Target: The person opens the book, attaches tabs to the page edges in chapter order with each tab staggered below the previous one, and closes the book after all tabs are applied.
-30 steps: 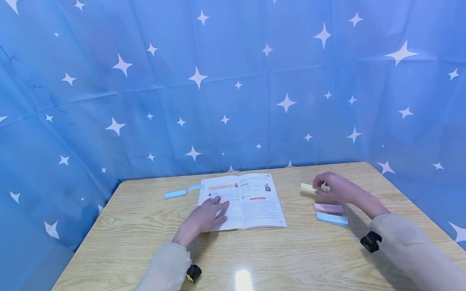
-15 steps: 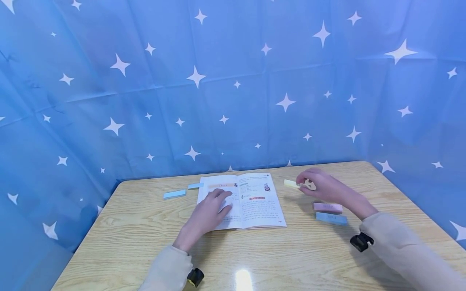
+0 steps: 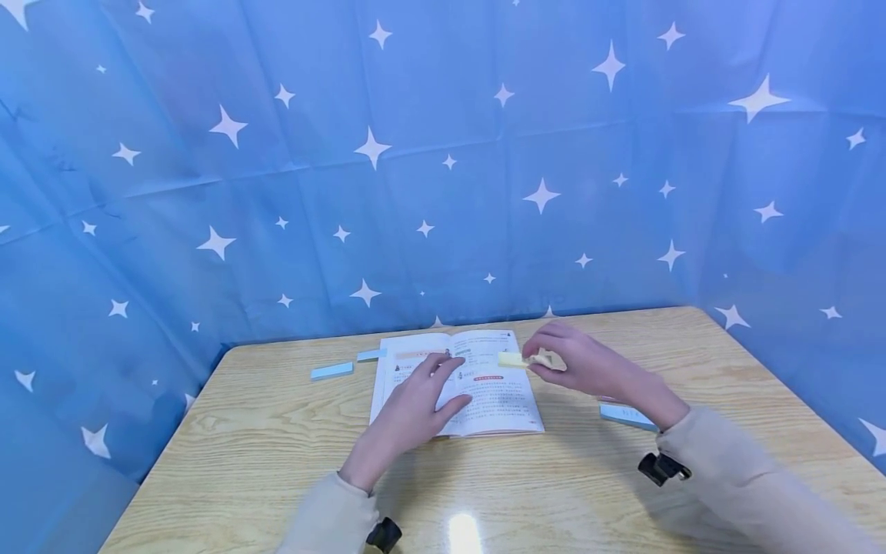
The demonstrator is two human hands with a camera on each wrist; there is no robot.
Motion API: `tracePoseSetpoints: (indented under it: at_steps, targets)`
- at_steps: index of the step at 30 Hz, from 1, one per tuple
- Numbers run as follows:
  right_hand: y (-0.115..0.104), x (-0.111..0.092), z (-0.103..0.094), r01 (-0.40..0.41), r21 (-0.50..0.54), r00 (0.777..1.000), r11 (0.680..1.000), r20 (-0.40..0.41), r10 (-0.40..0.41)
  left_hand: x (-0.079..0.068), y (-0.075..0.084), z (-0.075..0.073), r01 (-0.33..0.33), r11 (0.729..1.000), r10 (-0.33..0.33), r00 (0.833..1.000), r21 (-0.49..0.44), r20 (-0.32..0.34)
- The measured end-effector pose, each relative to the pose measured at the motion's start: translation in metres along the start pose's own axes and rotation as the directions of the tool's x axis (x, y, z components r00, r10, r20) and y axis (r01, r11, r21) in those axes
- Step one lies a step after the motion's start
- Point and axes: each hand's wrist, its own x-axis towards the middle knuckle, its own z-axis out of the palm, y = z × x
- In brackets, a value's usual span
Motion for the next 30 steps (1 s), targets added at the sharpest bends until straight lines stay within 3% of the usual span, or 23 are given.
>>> tracePoseSetpoints:
  at_steps: [7, 16, 22, 30]
  targets:
    - [-0.019, 0.013, 0.004, 0.137, 0.021, 0.989, 0.99, -0.052, -0.136, 0.005, 0.009, 0.001, -0.031, 0.999, 0.032, 0.999, 0.009, -0.038]
    - [-0.04, 0.025, 0.008, 0.242, 0.064, 0.969, 0.968, -0.069, -0.237, 0.009, 0.013, 0.006, -0.144, 0.989, 0.14, 0.982, -0.022, -0.125]
    - [-0.046, 0.027, 0.009, 0.215, 0.061, 0.976, 0.975, -0.055, -0.212, 0.01, 0.014, 0.006, -0.181, 0.983, 0.174, 0.97, -0.027, -0.171]
    - [-0.047, 0.026, 0.009, 0.199, 0.034, 0.979, 0.979, -0.047, -0.197, 0.01, 0.018, 0.005, -0.167, 0.985, 0.157, 0.974, -0.048, -0.166]
